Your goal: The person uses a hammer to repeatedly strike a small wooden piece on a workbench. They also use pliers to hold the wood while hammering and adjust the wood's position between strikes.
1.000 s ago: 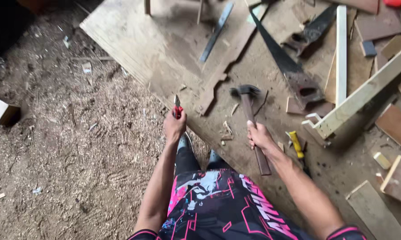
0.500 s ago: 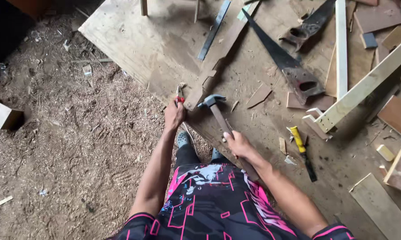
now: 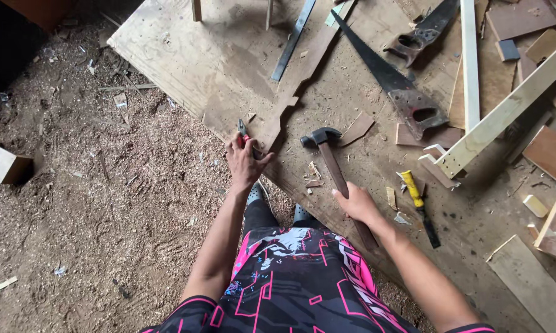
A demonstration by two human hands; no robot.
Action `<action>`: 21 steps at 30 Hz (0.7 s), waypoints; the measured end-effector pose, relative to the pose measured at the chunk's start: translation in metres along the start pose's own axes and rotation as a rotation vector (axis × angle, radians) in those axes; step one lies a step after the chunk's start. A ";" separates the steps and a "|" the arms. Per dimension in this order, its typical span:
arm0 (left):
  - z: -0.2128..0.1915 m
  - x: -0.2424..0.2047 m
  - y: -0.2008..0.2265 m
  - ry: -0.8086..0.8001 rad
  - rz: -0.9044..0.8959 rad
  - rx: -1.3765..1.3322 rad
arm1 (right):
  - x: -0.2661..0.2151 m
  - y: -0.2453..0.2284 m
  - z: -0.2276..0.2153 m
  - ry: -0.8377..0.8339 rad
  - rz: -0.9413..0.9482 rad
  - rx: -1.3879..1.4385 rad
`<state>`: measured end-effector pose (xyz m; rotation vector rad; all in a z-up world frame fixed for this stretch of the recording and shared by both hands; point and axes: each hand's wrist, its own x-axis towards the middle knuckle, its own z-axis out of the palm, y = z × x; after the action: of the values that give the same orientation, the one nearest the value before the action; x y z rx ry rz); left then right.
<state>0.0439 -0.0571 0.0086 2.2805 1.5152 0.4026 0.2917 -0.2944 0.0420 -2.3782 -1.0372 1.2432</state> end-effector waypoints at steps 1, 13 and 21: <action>0.003 -0.004 0.001 0.042 0.018 0.000 | -0.003 0.001 -0.003 0.002 -0.020 -0.145; 0.018 -0.039 0.043 -0.115 0.000 -0.095 | 0.008 0.033 -0.054 -0.167 -0.256 -0.880; 0.024 -0.085 0.078 -0.140 0.105 -0.197 | 0.009 0.026 -0.062 -0.187 -0.277 -0.899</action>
<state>0.0858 -0.1670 0.0202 2.1896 1.2349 0.3934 0.3564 -0.3015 0.0598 -2.5492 -2.2770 1.0280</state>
